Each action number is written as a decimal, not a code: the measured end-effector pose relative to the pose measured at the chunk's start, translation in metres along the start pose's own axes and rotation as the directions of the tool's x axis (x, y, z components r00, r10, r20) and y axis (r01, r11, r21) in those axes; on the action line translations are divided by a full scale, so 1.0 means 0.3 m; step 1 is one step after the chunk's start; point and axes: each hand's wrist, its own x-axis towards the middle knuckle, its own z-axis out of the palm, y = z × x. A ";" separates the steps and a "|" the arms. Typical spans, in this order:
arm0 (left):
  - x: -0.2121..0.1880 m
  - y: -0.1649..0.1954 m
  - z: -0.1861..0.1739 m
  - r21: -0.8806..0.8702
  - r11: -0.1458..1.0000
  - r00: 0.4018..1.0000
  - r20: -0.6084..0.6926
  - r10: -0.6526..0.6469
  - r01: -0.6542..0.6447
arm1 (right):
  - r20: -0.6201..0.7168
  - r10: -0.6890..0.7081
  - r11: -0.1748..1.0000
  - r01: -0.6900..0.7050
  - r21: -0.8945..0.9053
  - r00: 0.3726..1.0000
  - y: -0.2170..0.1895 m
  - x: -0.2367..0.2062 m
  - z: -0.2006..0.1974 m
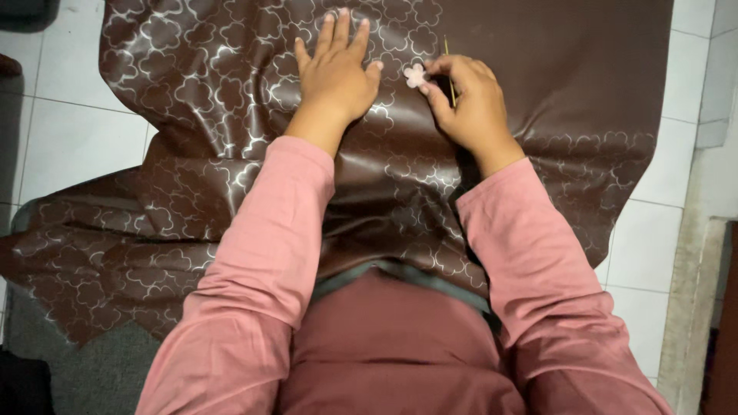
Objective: The person shapes a small flower-shaped fabric appliqué resting on a large sheet of brown patterned material, pressing and creasing its petals with a thin wooden stick held in the right hand while the left hand steadies the flower. They reposition the flower and continue working the petals throughout the clip.
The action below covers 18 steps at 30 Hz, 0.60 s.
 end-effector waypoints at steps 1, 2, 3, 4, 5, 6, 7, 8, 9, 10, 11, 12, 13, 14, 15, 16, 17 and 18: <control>0.010 0.002 -0.008 0.011 1.000 1.000 0.026 -0.006 0.005 | 0.014 -0.039 0.999 0.039 -0.007 0.999 0.002 0.005 0.003; 0.023 0.007 -0.016 0.023 1.000 0.998 0.054 -0.014 0.013 | 0.021 -0.013 1.000 0.013 0.023 1.000 0.007 0.013 0.009; 0.031 0.011 -0.022 0.034 0.999 0.996 0.089 -0.024 0.021 | 0.034 0.016 0.998 -0.018 0.053 0.999 0.015 0.019 0.013; 0.036 0.012 -0.027 0.033 0.999 0.995 0.096 -0.030 0.027 | 0.046 0.051 0.995 -0.055 0.080 0.998 0.023 0.023 0.020; 0.045 0.017 -0.032 0.031 0.999 0.994 0.102 -0.028 0.025 | 0.042 0.063 0.992 -0.067 0.103 0.997 0.033 0.027 0.027; 0.054 0.025 -0.035 0.027 0.999 0.994 0.103 -0.021 0.018 | 0.035 0.073 0.990 -0.077 0.121 0.997 0.044 0.030 0.034; 0.058 0.029 -0.037 0.026 1.000 0.995 0.102 -0.017 0.015 | 0.025 0.078 0.987 -0.081 0.138 0.997 0.058 0.036 0.039; 0.061 0.031 -0.038 0.026 1.000 0.995 0.099 -0.018 0.015 | 0.006 0.083 0.989 -0.083 0.126 0.997 0.075 0.044 0.041; 0.063 0.031 -0.039 0.027 0.999 0.995 0.097 -0.023 0.021 | -0.011 0.087 0.989 -0.085 0.118 0.996 0.089 0.048 0.047; 0.065 0.030 -0.041 0.023 1.000 0.995 0.094 -0.022 0.020 | -0.026 0.094 0.990 -0.090 0.112 0.995 0.103 0.051 0.053; 0.066 0.030 -0.040 0.019 1.000 0.995 0.095 -0.022 0.020 | -0.044 0.125 0.988 -0.120 0.095 0.991 0.117 0.054 0.056; 0.067 0.029 -0.040 0.016 1.000 0.995 0.095 -0.021 0.020 | -0.064 0.156 0.985 -0.151 0.078 0.986 0.129 0.056 0.059; 0.067 0.027 -0.039 0.013 1.000 0.996 0.084 -0.015 0.014 | -0.083 0.186 0.981 -0.182 0.061 0.979 0.139 0.057 0.063; 0.064 0.025 -0.038 0.012 1.000 0.997 0.073 -0.008 0.007 | -0.096 0.181 0.983 -0.177 0.042 0.979 0.143 0.057 0.066; 0.063 0.025 -0.037 0.009 1.000 0.998 0.061 -0.001 0.001 | -0.108 0.175 0.985 -0.173 0.022 0.979 0.146 0.057 0.069; 0.060 0.026 -0.034 0.005 1.000 0.999 0.042 0.005 -0.005 | -0.120 0.167 0.986 -0.168 0.001 0.979 0.150 0.055 0.069; 0.057 0.028 -0.033 0.002 1.000 1.000 0.021 0.010 -0.010 | -0.128 0.157 0.987 -0.160 -0.008 0.979 0.148 0.053 0.068; 0.055 0.029 -0.033 0.000 1.000 1.000 0.000 0.016 -0.016 | -0.138 0.147 0.988 -0.151 -0.015 0.979 0.141 0.051 0.065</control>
